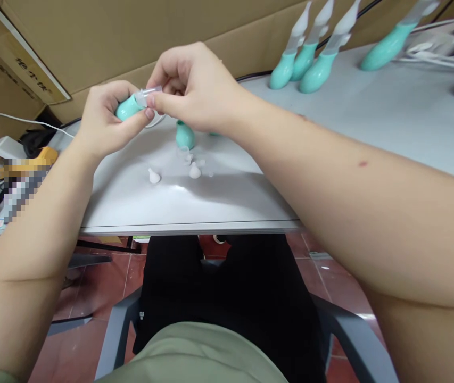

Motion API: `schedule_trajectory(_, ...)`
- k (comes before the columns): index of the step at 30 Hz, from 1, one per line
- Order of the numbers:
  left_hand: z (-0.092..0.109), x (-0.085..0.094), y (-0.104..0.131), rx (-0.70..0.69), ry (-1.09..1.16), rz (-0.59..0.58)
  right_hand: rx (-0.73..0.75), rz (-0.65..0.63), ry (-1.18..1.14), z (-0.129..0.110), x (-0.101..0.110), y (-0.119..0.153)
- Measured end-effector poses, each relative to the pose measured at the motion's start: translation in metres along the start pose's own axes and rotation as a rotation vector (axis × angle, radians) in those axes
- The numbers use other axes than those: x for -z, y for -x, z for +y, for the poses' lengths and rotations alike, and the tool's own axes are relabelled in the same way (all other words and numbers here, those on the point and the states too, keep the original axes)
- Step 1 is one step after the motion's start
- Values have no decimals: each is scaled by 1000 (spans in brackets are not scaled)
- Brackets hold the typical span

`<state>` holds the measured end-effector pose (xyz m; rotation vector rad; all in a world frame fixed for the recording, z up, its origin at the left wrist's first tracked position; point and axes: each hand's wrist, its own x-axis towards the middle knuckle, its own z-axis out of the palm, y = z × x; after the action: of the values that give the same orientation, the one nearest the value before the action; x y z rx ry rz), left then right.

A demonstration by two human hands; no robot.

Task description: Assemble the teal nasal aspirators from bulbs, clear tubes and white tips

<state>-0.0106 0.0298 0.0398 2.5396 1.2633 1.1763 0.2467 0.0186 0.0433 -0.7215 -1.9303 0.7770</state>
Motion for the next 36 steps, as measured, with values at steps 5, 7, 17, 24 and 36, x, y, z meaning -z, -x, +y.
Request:
schedule_trajectory(5, 7, 6, 5, 0, -55, -68, -12, -87, 161, -7, 7, 3)
schedule_trajectory(7, 10, 8, 6, 1, -89, -103, -41, -113, 231, -11, 9, 5)
schedule_trajectory(17, 9, 7, 6, -22, -162, -132, -51, -98, 285, -14, 4, 6)
schedule_trajectory(24, 6, 1, 7, 8, -171, -160, -35, -124, 312, -7, 5, 7)
schedule_trajectory(36, 7, 2, 6, 8, -149, -168, -13, -142, 300, -8, 7, 8)
